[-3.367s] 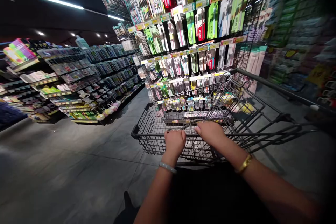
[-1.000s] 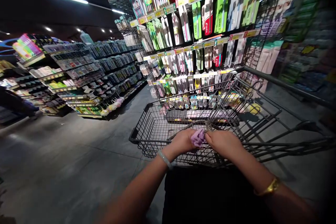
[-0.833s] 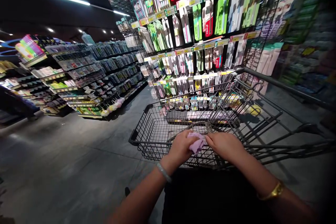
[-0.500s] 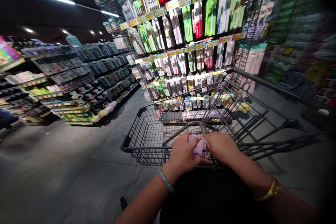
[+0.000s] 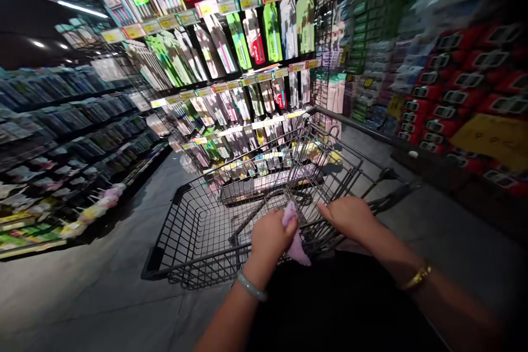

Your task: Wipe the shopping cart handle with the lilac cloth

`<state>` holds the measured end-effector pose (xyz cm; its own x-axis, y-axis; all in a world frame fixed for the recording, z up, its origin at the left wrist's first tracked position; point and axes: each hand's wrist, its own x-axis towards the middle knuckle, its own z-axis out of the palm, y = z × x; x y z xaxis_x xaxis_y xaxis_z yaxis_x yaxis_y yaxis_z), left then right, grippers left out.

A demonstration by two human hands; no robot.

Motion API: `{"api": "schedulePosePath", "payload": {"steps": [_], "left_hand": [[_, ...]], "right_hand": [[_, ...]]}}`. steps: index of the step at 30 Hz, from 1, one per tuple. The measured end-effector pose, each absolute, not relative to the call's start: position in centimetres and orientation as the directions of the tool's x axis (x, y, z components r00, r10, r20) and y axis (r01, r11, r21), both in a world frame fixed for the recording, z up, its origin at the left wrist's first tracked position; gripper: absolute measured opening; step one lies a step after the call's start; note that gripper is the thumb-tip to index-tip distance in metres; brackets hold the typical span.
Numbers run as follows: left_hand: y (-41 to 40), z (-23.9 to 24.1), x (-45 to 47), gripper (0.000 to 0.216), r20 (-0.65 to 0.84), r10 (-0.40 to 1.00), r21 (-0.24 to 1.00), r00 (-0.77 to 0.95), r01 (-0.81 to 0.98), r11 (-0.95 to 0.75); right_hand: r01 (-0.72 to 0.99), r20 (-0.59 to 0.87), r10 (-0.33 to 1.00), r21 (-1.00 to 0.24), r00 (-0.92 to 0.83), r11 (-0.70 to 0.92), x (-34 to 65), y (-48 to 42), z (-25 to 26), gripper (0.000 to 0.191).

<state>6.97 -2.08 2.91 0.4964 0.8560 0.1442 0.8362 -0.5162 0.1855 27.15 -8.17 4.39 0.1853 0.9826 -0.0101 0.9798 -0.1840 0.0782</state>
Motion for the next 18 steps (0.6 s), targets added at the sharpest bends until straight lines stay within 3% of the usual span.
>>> {"api": "schedulePosePath", "payload": {"steps": [2, 8, 11, 15, 18], "left_hand": [[-2.1, 3.3, 7.6, 0.039, 0.135, 0.877, 0.186, 0.462, 0.857, -0.48], [-3.5, 3.4, 11.7, 0.035, 0.189, 0.768, 0.158, 0.612, 0.753, -0.639], [-3.4, 3.4, 13.3, 0.05, 0.13, 0.795, 0.193, 0.593, 0.771, -0.607], [-1.9, 3.2, 13.9, 0.072, -0.027, 0.831, 0.296, 0.556, 0.798, -0.525], [-0.5, 3.2, 13.8, 0.077, -0.086, 0.805, 0.45, 0.587, 0.743, -0.495]], "right_hand": [[0.975, 0.002, 0.977, 0.064, 0.213, -0.212, 27.2, -8.1, 4.5, 0.068], [0.962, -0.017, 0.962, -0.012, 0.272, -0.272, 28.3, -7.8, 4.0, 0.059], [0.962, -0.011, 0.962, -0.031, 0.273, -0.273, 29.0, -7.9, 3.8, 0.059], [0.961, -0.014, 0.966, -0.092, 0.259, -0.259, 29.9, -8.6, 4.0, 0.061], [0.959, 0.107, 0.986, -0.265, 0.129, -0.097, 30.6, -9.5, 4.3, 0.058]]}}
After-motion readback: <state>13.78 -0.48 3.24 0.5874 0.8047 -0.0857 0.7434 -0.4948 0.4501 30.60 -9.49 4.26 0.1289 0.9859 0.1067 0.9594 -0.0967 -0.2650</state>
